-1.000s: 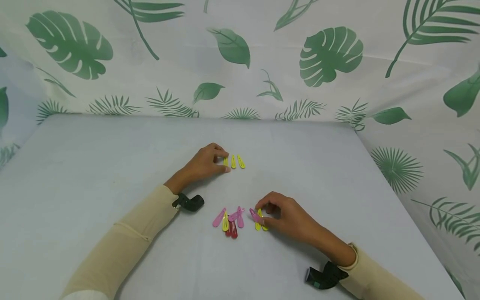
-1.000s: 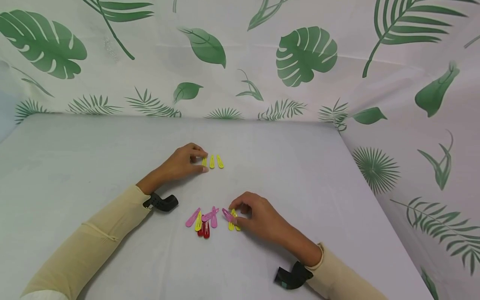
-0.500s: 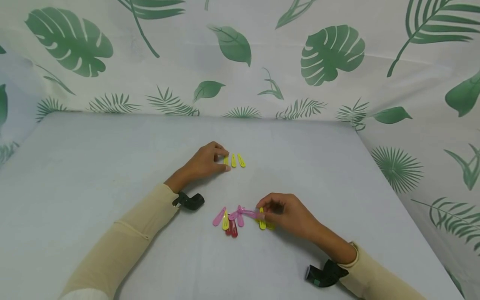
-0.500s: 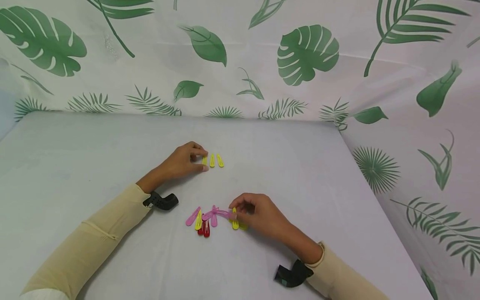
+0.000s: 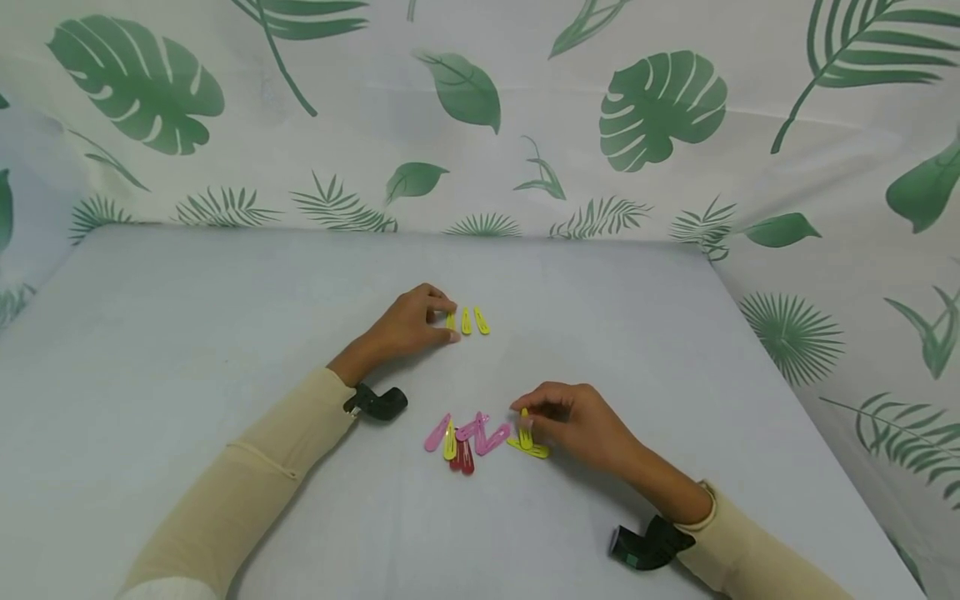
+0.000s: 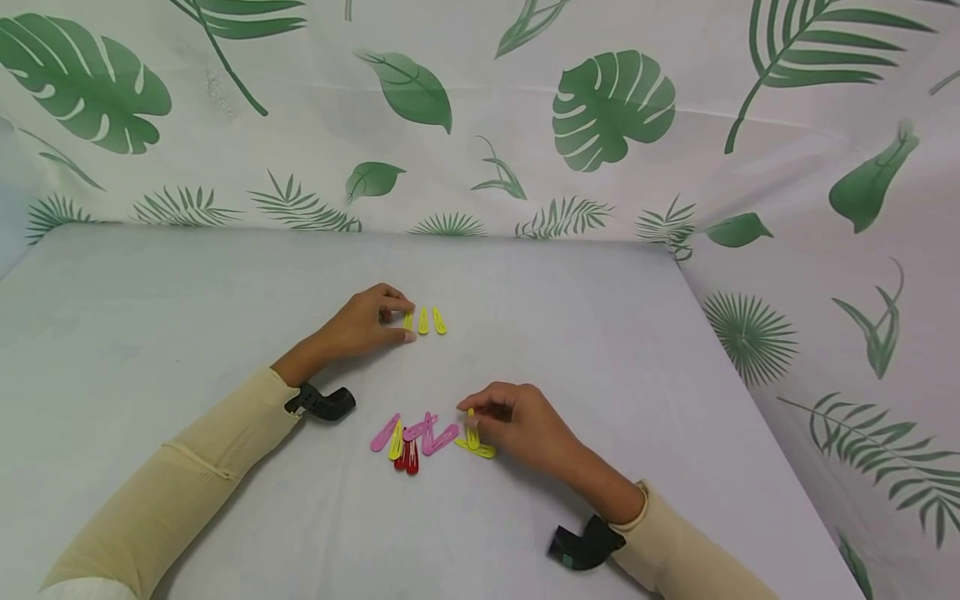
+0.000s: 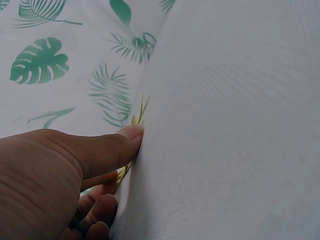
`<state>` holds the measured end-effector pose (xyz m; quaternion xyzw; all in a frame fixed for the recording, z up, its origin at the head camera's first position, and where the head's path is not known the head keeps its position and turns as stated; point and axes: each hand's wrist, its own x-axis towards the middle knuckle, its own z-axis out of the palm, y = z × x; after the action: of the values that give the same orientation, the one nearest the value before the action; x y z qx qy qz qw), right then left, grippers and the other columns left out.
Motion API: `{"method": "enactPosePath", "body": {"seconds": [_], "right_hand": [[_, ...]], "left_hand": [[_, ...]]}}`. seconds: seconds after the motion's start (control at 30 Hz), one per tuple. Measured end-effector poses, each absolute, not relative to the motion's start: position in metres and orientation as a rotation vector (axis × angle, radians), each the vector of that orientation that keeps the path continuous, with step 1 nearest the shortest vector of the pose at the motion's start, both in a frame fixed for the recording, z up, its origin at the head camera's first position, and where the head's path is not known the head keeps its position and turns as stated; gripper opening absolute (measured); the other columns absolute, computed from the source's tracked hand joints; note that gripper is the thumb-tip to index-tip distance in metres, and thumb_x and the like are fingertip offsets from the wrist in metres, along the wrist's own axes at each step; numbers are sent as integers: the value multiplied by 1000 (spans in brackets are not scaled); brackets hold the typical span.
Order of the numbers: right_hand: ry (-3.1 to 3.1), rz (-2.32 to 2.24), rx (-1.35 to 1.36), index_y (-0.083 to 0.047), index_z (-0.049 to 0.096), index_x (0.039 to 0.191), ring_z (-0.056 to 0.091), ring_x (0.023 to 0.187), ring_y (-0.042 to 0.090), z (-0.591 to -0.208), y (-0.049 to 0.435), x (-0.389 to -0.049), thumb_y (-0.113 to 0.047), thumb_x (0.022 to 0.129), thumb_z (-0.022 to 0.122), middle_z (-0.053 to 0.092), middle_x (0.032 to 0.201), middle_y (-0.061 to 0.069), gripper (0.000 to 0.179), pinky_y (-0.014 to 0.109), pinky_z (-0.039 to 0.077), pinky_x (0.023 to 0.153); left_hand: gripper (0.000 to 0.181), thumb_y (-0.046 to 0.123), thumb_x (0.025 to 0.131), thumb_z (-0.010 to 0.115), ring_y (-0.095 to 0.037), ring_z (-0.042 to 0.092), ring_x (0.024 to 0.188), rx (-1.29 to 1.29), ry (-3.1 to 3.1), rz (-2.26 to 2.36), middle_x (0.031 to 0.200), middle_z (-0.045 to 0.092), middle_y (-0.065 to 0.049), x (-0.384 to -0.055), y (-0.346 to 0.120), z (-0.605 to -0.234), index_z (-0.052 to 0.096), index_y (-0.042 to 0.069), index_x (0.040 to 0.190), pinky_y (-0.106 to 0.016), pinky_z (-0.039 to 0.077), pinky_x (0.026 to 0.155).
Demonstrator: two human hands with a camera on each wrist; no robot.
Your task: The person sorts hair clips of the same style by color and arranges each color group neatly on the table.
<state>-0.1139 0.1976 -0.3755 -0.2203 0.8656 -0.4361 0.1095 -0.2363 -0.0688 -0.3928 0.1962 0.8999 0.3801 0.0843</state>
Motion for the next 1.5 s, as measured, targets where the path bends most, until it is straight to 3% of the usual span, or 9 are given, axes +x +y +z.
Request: {"method": "enactPosePath", "body": {"seconds": [0.27,0.6,1.5], "right_hand": [[2548,-1297,-652,-7,72,110,61,85,16,-374,197,-117,1,89,68,69,96,-3,23,27,52,76],[2591,-1333,-552,-7,73,103,61,80,18,-376,201,-126,-2,87,71,70,92,-1,17,26,52,70],[2657,-1376,-511,0,72,108,62,83,19,-370,196,-195,-1,90,67,71,97,7,18,23,48,69]], "left_hand": [[49,21,87,76,-24,51,104,583,2684,1136,127,51,-12,-237,-70,-393,62,4,130,-37,45,88],[48,21,87,76,-25,51,104,608,2674,1129,127,51,-13,-237,-70,-392,62,4,130,-37,44,88],[47,20,88,75,-24,50,102,598,2693,1124,125,51,-12,-235,-68,-392,62,4,130,-37,44,86]]}}
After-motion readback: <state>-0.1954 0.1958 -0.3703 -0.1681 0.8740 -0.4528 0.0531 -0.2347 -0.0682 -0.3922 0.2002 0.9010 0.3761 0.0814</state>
